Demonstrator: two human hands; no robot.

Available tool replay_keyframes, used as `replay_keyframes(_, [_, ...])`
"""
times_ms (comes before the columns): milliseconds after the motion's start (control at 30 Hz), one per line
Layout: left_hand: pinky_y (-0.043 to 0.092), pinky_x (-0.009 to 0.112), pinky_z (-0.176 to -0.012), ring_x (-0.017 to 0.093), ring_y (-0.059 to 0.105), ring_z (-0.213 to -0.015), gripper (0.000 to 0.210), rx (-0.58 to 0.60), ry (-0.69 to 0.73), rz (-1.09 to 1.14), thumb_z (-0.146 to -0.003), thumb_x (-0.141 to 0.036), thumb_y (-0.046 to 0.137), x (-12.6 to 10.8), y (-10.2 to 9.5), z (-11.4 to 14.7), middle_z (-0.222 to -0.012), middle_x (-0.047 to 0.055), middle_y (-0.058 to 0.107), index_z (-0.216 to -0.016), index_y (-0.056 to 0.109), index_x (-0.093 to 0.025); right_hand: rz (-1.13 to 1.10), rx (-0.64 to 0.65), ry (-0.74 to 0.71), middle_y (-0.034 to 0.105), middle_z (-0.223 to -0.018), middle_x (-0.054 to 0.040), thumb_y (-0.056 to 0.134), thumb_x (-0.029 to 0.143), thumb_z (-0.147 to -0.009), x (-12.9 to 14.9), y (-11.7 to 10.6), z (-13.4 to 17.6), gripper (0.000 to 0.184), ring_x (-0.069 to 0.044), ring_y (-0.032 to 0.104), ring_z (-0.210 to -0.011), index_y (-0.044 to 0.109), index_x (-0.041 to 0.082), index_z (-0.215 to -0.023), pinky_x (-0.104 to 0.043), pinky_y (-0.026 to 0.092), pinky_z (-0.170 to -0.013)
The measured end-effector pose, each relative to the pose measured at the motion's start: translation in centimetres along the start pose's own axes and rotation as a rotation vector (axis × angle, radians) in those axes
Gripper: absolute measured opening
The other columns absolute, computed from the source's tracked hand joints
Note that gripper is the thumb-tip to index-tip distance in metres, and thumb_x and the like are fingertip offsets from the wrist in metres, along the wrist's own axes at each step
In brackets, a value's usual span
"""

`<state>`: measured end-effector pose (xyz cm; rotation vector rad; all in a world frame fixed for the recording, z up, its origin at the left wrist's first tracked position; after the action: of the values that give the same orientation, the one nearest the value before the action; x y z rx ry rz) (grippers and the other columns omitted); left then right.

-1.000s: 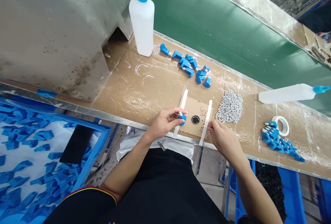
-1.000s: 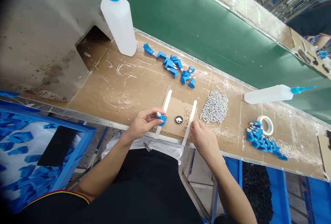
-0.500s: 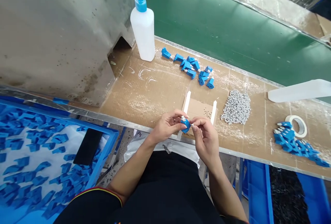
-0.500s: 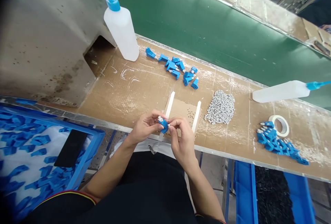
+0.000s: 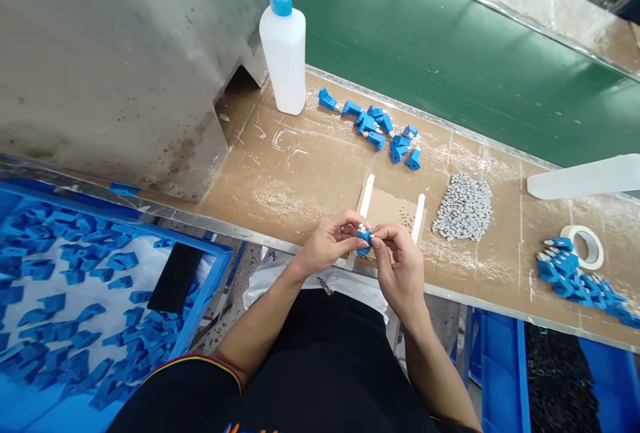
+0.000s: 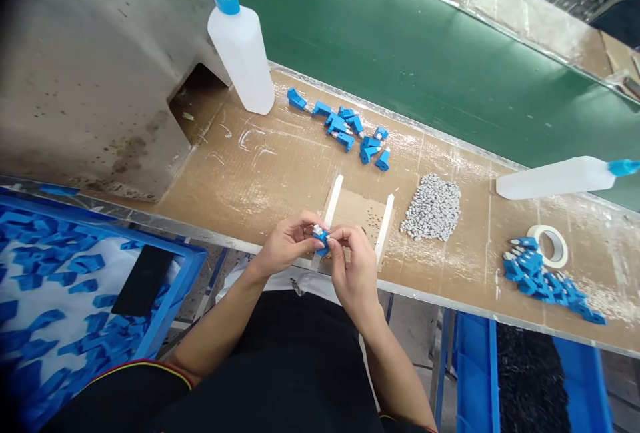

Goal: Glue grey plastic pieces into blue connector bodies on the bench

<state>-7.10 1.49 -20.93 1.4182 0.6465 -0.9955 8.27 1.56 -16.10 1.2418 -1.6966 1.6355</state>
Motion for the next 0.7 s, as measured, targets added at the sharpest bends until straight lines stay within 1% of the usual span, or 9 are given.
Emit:
replay_keyframes(200, [0.052, 0.022, -0.071, 0.011, 0.063, -0.075, 0.033, 0.000, 0.009, -0.017, -0.076, -0.041, 0.090, 0.1, 0.1, 0.0, -0.081, -0.001, 0.066, -0.093, 0.073, -0.019, 0.017, 0.020, -0.008, 0.067, -0.089, -0.0046, 0.054, 0.027, -0.102, -0.1, -0.1, 0.0, 0.012, -0.021, 0.066, -0.084, 0.059, 0.025, -0.091, -0.033, 0.055, -0.072])
replay_keyframes(367, [0.051, 0.024, -0.071, 0.013, 0.062, -0.075, 0.030, -0.006, 0.100, -0.063, -0.077, -0.043, 0.089, 0.3, 0.0, -0.1, -0.079, 0.000, 0.066, -0.086, 0.076, -0.017, 0.086, 0.070, -0.013, 0.067, -0.087, -0.0041, 0.054, 0.026, -0.101, -0.3, -0.5, -0.2, 0.015, -0.020, 0.064, -0.081, 0.058, 0.024, -0.087, -0.032, 0.053, -0.071])
replay_keyframes(533, [0.046, 0.022, -0.063, 0.011, 0.057, -0.068, 0.030, 0.037, 0.146, -0.155, -0.079, -0.044, 0.087, 0.5, -0.4, -0.1, -0.075, 0.000, 0.063, -0.082, 0.077, -0.017, -0.025, 0.142, -0.030, 0.066, -0.083, -0.0024, 0.058, 0.025, -0.099, -0.7, -1.3, -0.5, 0.017, -0.018, 0.063, -0.077, 0.060, 0.024, -0.083, -0.031, 0.053, -0.068])
replay_keyframes(633, [0.051, 0.024, -0.067, 0.014, 0.063, -0.076, 0.029, 0.047, 0.187, -0.132, -0.078, -0.044, 0.088, 0.4, -0.3, 0.0, -0.084, 0.004, 0.067, -0.085, 0.079, -0.018, -0.111, 0.128, -0.019, 0.067, -0.085, -0.0031, 0.064, 0.028, -0.098, -0.8, -1.6, -0.2, 0.013, -0.019, 0.065, -0.080, 0.063, 0.024, -0.085, -0.032, 0.056, -0.071])
replay_keyframes(700, [0.055, 0.026, -0.073, 0.017, 0.067, -0.088, 0.028, 0.012, 0.239, -0.100, -0.078, -0.045, 0.089, 0.2, 0.1, 0.1, -0.096, 0.008, 0.069, -0.086, 0.081, -0.019, -0.142, 0.078, -0.033, 0.068, -0.090, -0.0037, 0.067, 0.031, -0.097, -0.7, -1.7, 0.2, 0.008, -0.019, 0.066, -0.080, 0.065, 0.024, -0.094, -0.033, 0.058, -0.072])
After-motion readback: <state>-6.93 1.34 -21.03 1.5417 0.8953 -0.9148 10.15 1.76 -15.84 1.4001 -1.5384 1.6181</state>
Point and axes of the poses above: each hand's wrist, its own z-axis away from the middle knuckle, its own y-axis out of the palm, x = y × z, the point moved 1 cm from there along -z, towards the middle knuckle
